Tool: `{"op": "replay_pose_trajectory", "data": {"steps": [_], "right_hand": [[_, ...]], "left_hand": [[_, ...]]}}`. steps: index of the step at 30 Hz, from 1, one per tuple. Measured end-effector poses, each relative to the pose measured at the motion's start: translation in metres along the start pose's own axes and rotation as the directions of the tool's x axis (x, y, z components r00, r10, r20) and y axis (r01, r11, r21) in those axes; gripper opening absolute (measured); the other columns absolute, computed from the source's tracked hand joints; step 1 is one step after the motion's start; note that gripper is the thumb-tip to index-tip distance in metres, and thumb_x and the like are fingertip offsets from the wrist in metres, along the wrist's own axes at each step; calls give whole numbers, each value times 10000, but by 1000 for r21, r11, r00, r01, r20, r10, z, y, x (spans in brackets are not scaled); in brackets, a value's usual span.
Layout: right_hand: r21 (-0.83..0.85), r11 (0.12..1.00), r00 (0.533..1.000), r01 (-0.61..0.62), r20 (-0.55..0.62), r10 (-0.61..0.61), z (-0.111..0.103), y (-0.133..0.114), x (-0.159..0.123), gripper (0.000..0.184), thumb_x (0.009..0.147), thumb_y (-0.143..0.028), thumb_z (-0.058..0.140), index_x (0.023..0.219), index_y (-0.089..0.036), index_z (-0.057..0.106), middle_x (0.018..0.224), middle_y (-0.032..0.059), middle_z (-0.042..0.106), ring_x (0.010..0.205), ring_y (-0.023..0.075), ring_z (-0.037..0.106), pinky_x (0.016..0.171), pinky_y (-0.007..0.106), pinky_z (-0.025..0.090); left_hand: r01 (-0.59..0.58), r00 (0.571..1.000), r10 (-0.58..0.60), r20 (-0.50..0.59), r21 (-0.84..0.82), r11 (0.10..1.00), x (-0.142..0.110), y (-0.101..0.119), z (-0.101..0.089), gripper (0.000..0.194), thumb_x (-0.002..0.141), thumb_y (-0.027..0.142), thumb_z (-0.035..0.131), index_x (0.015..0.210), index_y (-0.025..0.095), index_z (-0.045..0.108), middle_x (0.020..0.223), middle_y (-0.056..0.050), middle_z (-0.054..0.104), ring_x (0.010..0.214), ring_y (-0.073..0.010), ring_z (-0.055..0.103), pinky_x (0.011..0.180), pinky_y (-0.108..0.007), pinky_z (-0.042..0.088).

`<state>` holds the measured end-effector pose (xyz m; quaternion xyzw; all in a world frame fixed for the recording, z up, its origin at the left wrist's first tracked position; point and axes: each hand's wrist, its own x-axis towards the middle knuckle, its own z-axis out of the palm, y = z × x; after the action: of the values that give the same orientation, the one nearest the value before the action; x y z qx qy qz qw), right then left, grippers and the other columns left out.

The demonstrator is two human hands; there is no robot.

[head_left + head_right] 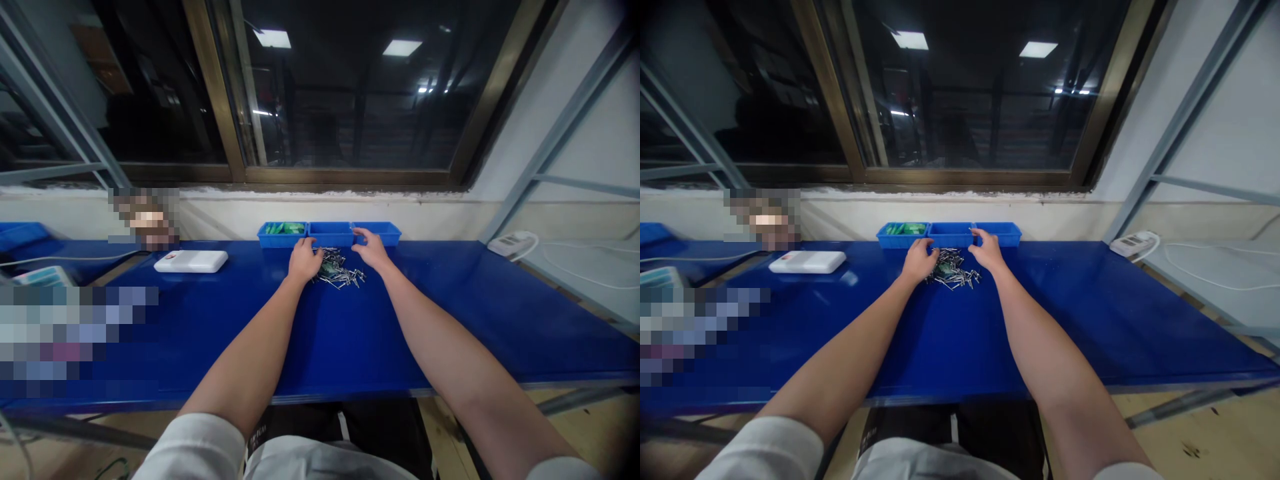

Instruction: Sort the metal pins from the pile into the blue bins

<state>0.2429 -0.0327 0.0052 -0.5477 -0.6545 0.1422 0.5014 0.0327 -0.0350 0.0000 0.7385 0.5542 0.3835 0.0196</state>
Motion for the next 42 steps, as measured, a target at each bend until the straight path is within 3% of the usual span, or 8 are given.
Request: {"op": "replay_pose_trajectory", "data": {"steps": [6,9,12,15,19,25,32,42], "right_hand": [[-68,997,990,-23,135,32,6,8,2,711,604,-224,642,1293,-234,466,1309,64,486,1127,268,466,970,443,363],[-77,997,992,-16,125,25,5,6,0,715,603,-214,639,1296,-217,463,1304,75,489,1072,248,499,932,410,401],[-75,996,997,-37,63,41,0,2,-4,627,614,-177,600,1236,-187,524,1171,81,583,876,194,571,825,352,460],[-79,995,993,-56,96,63,-5,0,-8,417,640,-152,551,1047,-160,641,933,52,668,682,140,575,731,299,472],[-160,987,973,-18,224,54,-7,-6,-14,181,646,-176,584,789,-164,695,733,26,674,657,138,582,684,259,451],[-146,985,924,97,381,-34,-2,-18,-20,186,681,-266,633,838,-191,698,753,12,667,647,129,574,669,253,441],[-221,919,884,327,415,-214,7,-11,-17,241,734,-202,619,959,-230,700,938,54,618,867,165,567,874,311,413],[-204,913,879,353,408,-248,15,-9,-18,117,739,-142,614,790,-193,707,858,48,636,830,157,578,824,286,423]], "left_hand": [[-3,998,0,61,47,999,-1,3,2,360,801,300,477,1127,161,543,1142,-103,549,1092,-243,507,958,-345,404],[5,997,-11,82,69,998,-1,4,0,377,801,298,475,1150,166,533,1160,-103,544,1107,-242,502,964,-337,396],[12,991,-22,133,75,997,-1,3,-1,413,809,315,466,1188,160,513,1200,-113,530,1126,-244,497,971,-336,384],[16,979,-33,202,86,996,0,0,1,450,827,358,445,1228,159,490,1247,-118,515,1159,-241,482,989,-329,359],[-14,959,-14,283,95,995,-1,-5,6,489,853,413,401,1261,152,471,1318,-120,479,1224,-227,431,1020,-318,312],[-113,902,52,428,119,986,-6,1,5,494,884,423,321,1278,160,462,1372,-143,419,1286,-249,357,1036,-383,285],[-144,908,93,409,95,985,-7,6,4,404,885,300,319,1212,187,528,1343,-102,467,1216,-226,452,1008,-349,337],[-147,916,119,382,45,988,-9,5,7,350,857,267,371,1143,206,564,1233,-88,565,1108,-227,539,942,-329,398]]}}
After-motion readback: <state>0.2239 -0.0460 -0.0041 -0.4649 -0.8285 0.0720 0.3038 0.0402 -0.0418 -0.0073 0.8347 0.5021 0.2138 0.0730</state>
